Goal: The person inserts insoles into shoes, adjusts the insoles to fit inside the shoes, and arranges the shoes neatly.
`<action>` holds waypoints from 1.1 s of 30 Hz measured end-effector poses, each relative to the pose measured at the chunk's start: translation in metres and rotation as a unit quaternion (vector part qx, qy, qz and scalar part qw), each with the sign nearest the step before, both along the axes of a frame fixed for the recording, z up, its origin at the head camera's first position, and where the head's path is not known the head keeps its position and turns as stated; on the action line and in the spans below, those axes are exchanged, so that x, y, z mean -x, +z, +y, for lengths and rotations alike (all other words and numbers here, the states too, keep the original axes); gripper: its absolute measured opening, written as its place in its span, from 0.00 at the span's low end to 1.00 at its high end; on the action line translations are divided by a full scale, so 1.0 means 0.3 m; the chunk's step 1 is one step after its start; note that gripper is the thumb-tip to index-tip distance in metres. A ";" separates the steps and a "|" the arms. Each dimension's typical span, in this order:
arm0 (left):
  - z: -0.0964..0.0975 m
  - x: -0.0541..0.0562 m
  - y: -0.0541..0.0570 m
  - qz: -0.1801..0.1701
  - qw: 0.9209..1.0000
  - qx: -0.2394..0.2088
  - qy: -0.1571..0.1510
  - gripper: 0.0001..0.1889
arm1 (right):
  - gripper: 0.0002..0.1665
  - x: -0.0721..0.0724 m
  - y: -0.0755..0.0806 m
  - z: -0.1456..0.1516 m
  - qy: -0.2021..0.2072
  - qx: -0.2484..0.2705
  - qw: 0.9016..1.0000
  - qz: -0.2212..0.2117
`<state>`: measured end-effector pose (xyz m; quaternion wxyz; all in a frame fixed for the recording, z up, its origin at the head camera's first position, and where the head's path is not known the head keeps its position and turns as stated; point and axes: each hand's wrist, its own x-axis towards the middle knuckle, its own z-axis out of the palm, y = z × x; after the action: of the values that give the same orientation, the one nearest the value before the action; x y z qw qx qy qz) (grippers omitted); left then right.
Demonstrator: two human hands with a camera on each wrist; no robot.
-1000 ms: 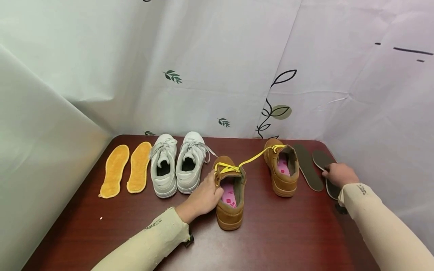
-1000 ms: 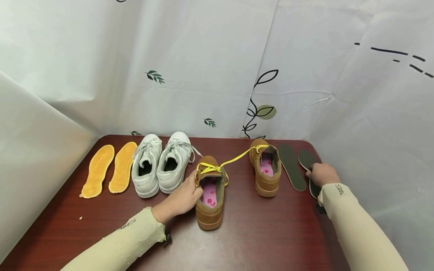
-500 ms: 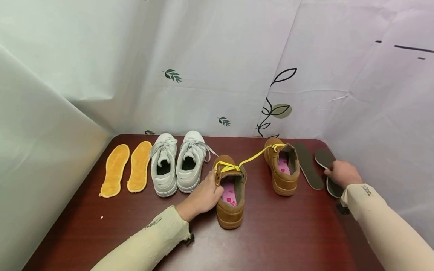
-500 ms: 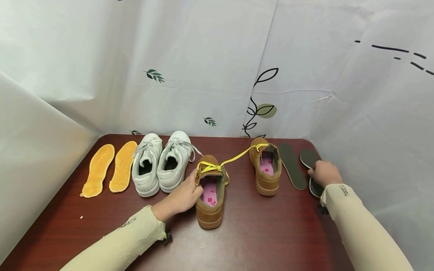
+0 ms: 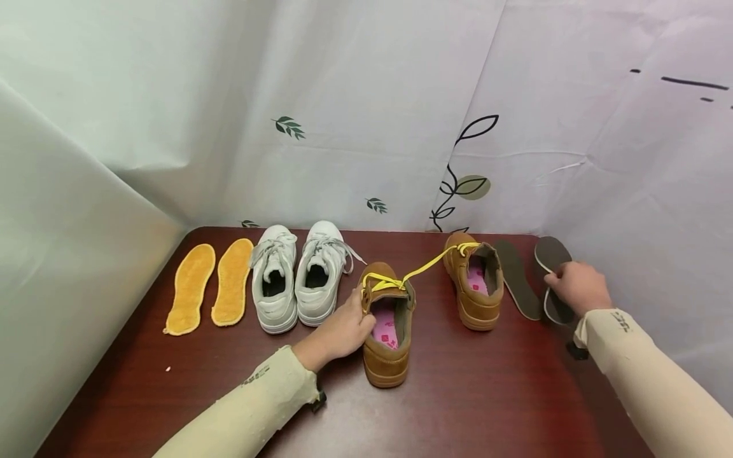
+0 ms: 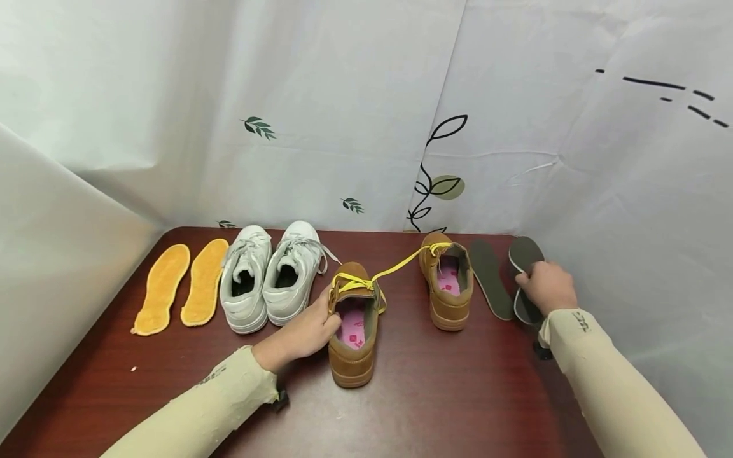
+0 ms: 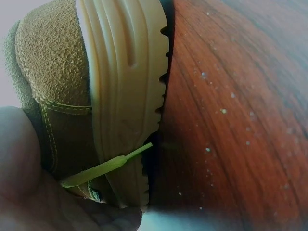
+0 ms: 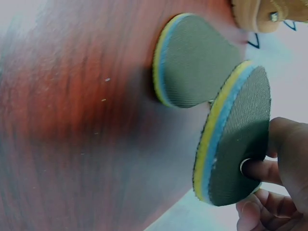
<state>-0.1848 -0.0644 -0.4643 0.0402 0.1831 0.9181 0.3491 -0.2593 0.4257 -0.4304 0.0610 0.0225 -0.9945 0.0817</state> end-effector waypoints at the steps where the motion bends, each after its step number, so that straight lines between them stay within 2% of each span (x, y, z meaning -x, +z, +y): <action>1: -0.002 0.001 0.000 0.004 1.000 -0.002 -0.002 0.39 | 0.23 -0.003 0.006 -0.006 -0.001 0.002 1.000 0.006; 11: -0.002 0.003 0.000 0.001 1.000 -0.001 0.004 0.38 | 0.22 -0.024 0.079 -0.080 0.005 0.017 0.999 0.027; 16: -0.002 0.011 0.005 0.009 1.000 -0.007 0.024 0.39 | 0.17 -0.044 0.113 -0.145 0.019 0.007 0.999 0.045; 18: -0.004 0.015 0.017 0.020 0.999 0.006 0.035 0.42 | 0.15 -0.052 0.123 -0.171 0.026 0.006 0.998 0.051; 21: -0.003 0.028 0.040 0.042 0.998 0.030 0.025 0.40 | 0.13 -0.069 0.139 -0.212 0.035 0.006 0.997 0.062; 24: 0.000 0.042 0.055 0.060 0.997 0.050 0.004 0.32 | 0.11 -0.087 0.154 -0.259 0.048 0.007 0.997 0.066; 27: 0.000 0.050 0.054 0.068 0.996 0.058 -0.006 0.26 | 0.09 -0.104 0.166 -0.309 0.069 0.011 0.995 0.070; 33: -0.011 0.048 0.044 0.066 0.997 0.045 -0.006 0.22 | 0.10 -0.131 0.178 -0.366 0.100 0.013 0.991 0.084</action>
<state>-0.1992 -0.0678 -0.4512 -0.0100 0.2089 0.9324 0.2947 -0.2199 0.3160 -0.3770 0.1364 0.1274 -0.9775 0.0985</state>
